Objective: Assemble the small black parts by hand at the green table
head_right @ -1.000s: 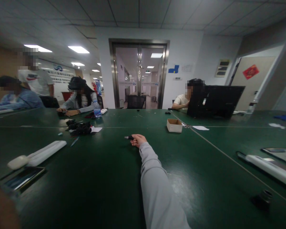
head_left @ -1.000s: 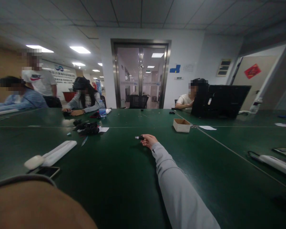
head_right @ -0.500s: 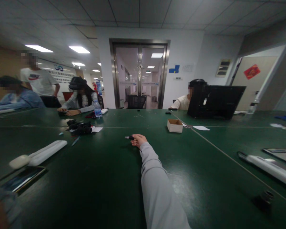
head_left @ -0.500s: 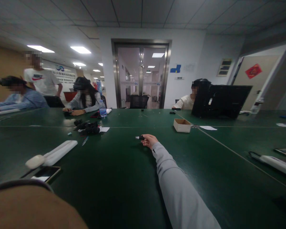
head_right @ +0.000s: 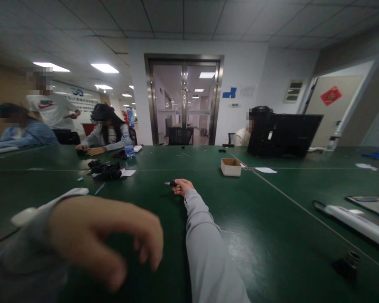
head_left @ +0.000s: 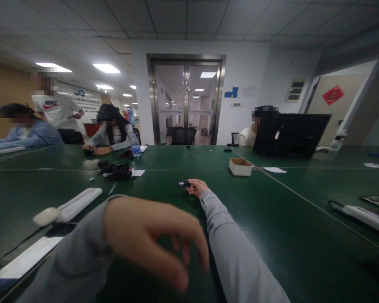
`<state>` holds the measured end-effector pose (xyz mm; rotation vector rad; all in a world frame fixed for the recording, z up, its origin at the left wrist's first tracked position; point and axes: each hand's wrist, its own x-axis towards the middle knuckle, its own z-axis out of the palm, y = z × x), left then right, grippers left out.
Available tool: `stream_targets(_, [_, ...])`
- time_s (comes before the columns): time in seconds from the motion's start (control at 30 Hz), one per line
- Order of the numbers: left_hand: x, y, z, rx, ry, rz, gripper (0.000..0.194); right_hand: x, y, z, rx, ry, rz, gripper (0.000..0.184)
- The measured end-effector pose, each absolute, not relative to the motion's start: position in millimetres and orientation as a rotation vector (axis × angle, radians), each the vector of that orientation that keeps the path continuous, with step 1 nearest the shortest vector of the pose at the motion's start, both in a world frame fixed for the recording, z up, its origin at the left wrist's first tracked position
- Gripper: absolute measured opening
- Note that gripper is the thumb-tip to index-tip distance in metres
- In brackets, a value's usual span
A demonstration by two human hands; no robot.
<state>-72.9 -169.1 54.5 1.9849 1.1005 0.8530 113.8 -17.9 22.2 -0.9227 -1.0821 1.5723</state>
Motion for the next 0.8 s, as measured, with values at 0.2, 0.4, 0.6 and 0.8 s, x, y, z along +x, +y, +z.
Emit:
stream_targets(0.2, [-37.4,-91.8,67.1,2.011,1.78,0.914,0.053,114.4,-14.9,21.3,-0.93,-1.082,1.576,0.009])
stream_targets(0.4, [-23.6,-33.0,25.0,1.603,1.774,0.902,0.054,114.6,-9.8,18.4,-0.942,-1.091,1.593,0.008])
stream_targets(0.6, [-25.5,-9.4,-6.2,1.643,1.673,1.29,0.027,112.2,-8.2,15.4,-0.934,-1.116,1.572,0.008])
stream_targets(0.8, [-29.3,-15.2,-2.6,1.489,1.419,1.326,0.027,112.8,-7.7,15.6,-0.924,-1.117,1.581,0.008])
